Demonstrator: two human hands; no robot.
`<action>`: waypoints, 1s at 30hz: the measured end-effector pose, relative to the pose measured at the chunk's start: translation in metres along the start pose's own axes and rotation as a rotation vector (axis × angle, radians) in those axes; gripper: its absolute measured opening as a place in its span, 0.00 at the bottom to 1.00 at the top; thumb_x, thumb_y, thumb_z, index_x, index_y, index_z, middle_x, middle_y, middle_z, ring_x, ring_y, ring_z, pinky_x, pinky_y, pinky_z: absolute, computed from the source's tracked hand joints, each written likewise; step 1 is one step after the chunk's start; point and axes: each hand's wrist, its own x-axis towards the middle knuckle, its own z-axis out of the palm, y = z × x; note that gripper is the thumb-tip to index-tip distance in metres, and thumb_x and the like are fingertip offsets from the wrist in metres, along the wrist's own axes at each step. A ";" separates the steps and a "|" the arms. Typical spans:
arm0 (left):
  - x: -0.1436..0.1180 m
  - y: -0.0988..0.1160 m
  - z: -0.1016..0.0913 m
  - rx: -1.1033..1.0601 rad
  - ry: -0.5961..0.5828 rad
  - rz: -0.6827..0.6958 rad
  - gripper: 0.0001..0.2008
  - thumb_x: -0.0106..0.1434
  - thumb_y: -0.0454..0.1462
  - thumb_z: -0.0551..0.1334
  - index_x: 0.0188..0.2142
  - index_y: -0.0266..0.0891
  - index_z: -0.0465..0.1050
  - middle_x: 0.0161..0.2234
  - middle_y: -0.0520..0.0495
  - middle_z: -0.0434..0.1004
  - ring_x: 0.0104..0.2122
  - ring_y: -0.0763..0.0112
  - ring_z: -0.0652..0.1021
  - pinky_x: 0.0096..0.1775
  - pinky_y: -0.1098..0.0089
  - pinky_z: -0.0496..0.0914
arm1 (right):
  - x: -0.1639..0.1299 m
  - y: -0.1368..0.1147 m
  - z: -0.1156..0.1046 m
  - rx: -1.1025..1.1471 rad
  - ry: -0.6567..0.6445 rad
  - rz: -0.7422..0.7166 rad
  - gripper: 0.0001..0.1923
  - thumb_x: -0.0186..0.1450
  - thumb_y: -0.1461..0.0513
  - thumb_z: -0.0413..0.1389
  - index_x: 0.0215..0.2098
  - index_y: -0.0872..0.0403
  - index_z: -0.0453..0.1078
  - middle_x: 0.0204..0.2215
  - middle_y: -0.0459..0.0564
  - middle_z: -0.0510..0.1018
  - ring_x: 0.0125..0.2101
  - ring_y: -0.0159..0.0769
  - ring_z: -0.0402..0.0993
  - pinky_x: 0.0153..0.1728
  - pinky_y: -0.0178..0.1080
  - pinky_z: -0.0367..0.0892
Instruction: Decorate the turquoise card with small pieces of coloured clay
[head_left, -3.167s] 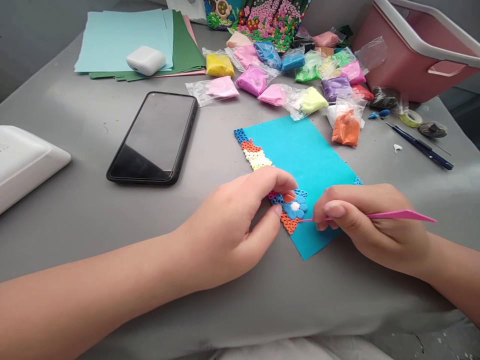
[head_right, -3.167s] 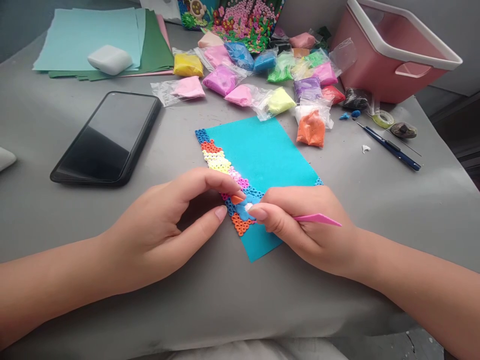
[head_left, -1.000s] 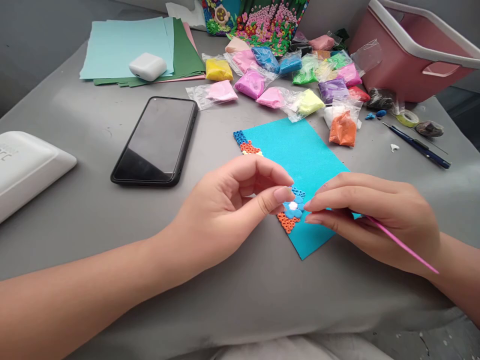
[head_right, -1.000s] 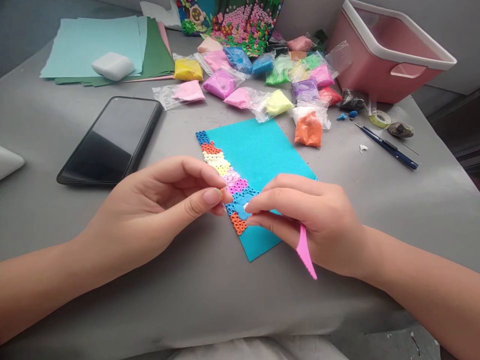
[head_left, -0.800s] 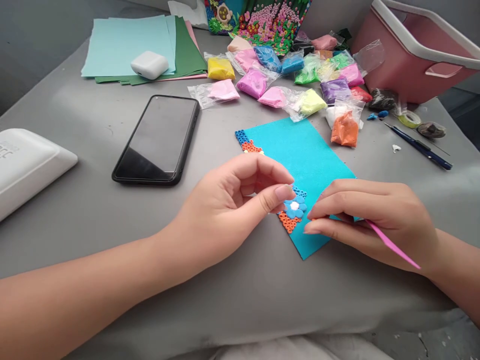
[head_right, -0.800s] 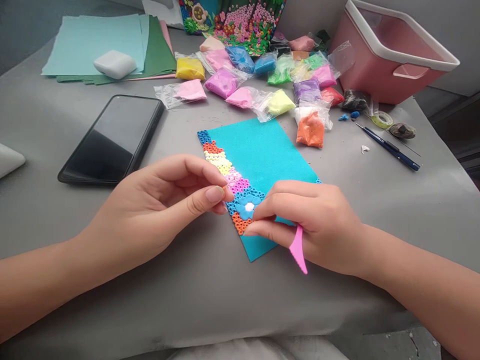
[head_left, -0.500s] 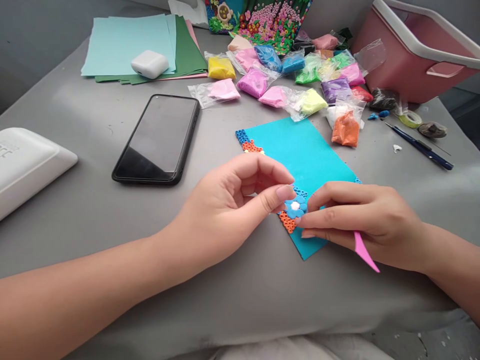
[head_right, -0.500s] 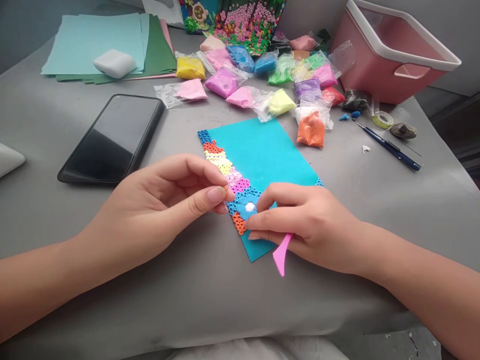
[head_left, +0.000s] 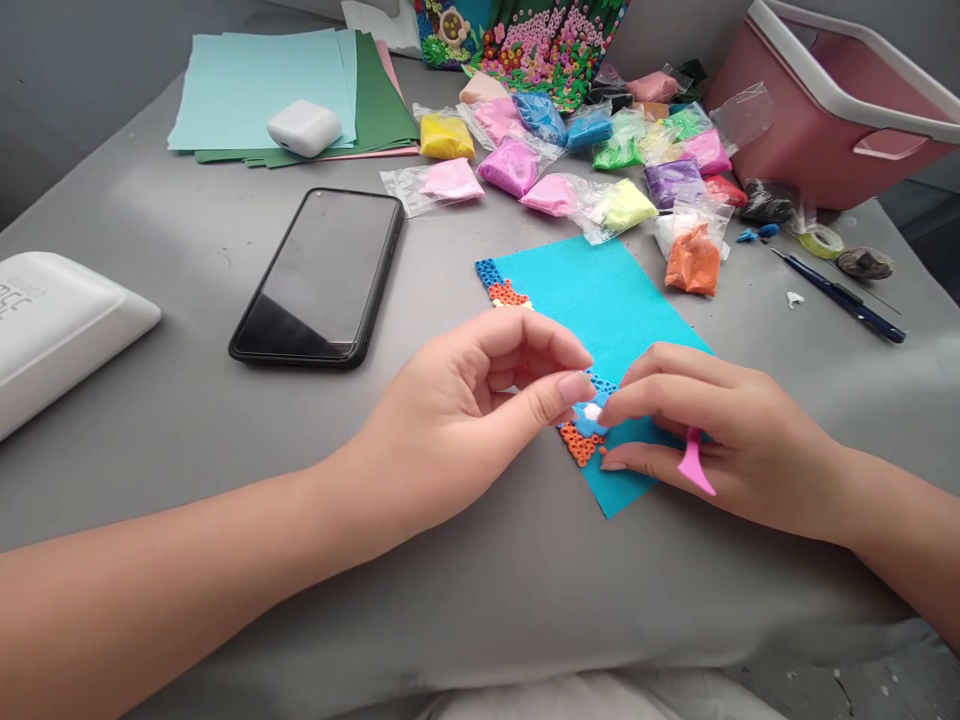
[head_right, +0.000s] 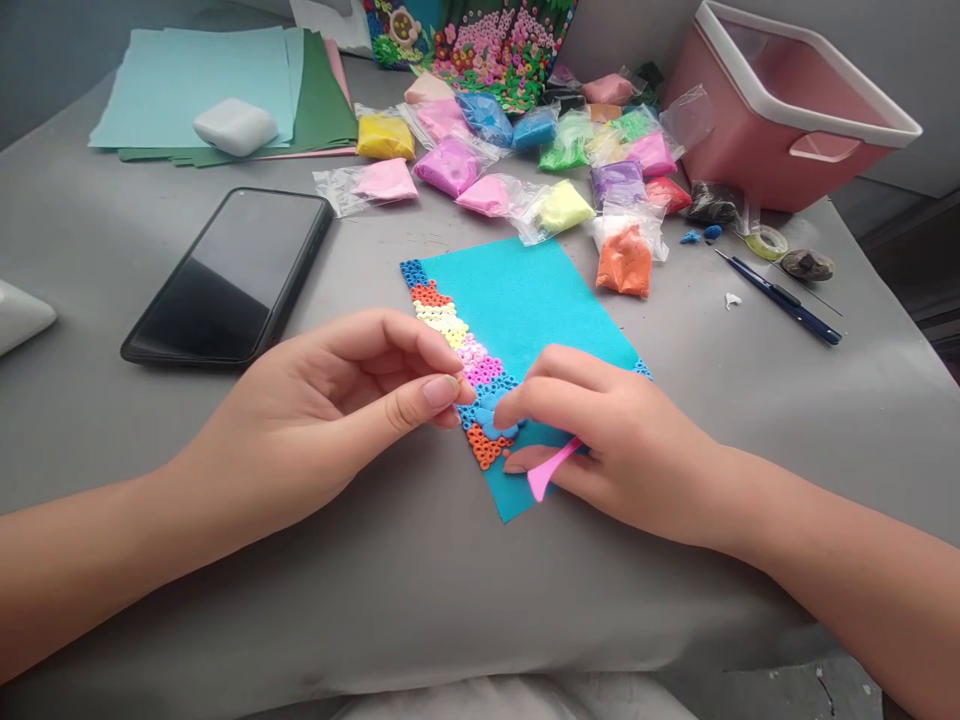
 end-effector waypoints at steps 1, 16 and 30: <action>0.000 0.000 0.000 0.000 -0.001 0.001 0.10 0.63 0.40 0.74 0.36 0.40 0.77 0.34 0.53 0.81 0.34 0.73 0.82 0.37 0.75 0.80 | 0.001 -0.001 0.000 0.002 0.000 0.043 0.09 0.66 0.64 0.65 0.44 0.49 0.74 0.35 0.46 0.76 0.31 0.31 0.73 0.29 0.34 0.69; -0.005 -0.010 -0.002 0.347 -0.124 0.305 0.02 0.70 0.32 0.64 0.41 0.41 0.73 0.38 0.52 0.82 0.38 0.75 0.82 0.41 0.77 0.78 | 0.013 -0.010 -0.004 0.060 -0.076 0.402 0.20 0.58 0.53 0.72 0.41 0.49 0.71 0.31 0.43 0.70 0.28 0.32 0.64 0.24 0.34 0.63; -0.003 -0.009 -0.005 0.519 -0.209 0.363 0.04 0.71 0.30 0.60 0.40 0.38 0.73 0.35 0.54 0.81 0.33 0.79 0.78 0.37 0.79 0.72 | 0.003 -0.015 0.003 0.459 0.169 0.254 0.23 0.78 0.51 0.46 0.29 0.51 0.69 0.22 0.45 0.72 0.24 0.32 0.68 0.25 0.37 0.65</action>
